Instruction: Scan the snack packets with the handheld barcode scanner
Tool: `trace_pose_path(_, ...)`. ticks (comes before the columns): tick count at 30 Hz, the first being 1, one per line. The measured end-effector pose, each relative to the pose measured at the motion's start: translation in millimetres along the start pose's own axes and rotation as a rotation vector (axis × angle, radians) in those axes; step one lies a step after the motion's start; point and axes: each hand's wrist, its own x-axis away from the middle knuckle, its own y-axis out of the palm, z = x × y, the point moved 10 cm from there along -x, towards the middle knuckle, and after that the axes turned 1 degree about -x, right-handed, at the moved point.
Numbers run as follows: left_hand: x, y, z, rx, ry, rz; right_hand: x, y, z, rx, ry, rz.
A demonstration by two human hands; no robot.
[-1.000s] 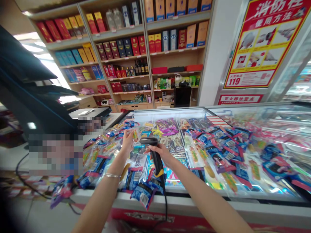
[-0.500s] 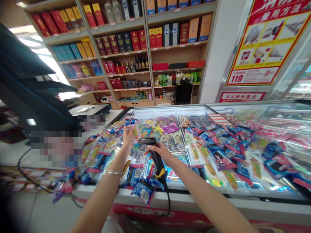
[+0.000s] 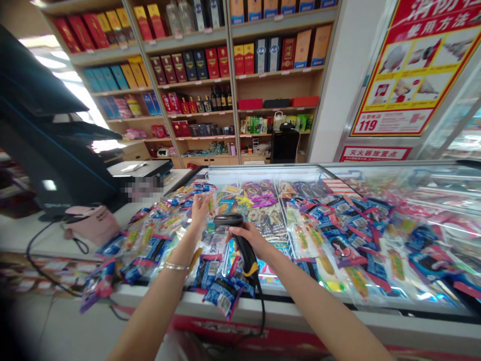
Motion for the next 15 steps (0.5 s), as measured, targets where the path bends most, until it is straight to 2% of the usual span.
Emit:
trace_pose_path(3, -0.3, -2.9, -14.1, 0.095, -0.114, 0.035, -0.3, -2.0, 1.9, 0.007, -0.003, 0.010)
trace_pose_path(6, 2.9, -1.9, -41.2, 0.195, -0.354, 0.028, -1.6, -2.2, 3.5, -0.002, -0.019, -0.002)
trace_pose_path(8, 5.4, 1.6, -51.1, 0.218, -0.451, -0.012, -2.6, -2.9, 4.7, -0.009, -0.027, -0.005)
trace_pose_path(11, 5.2, 4.9, -48.3, 0.220, -0.438, -0.054, -3.5, -3.3, 5.2, -0.010, -0.032, -0.010)
trace_pose_path(15, 2.9, 2.9, -27.7, 0.265, -0.272, -0.022, -2.7, -2.4, 2.6, -0.011, -0.032, -0.003)
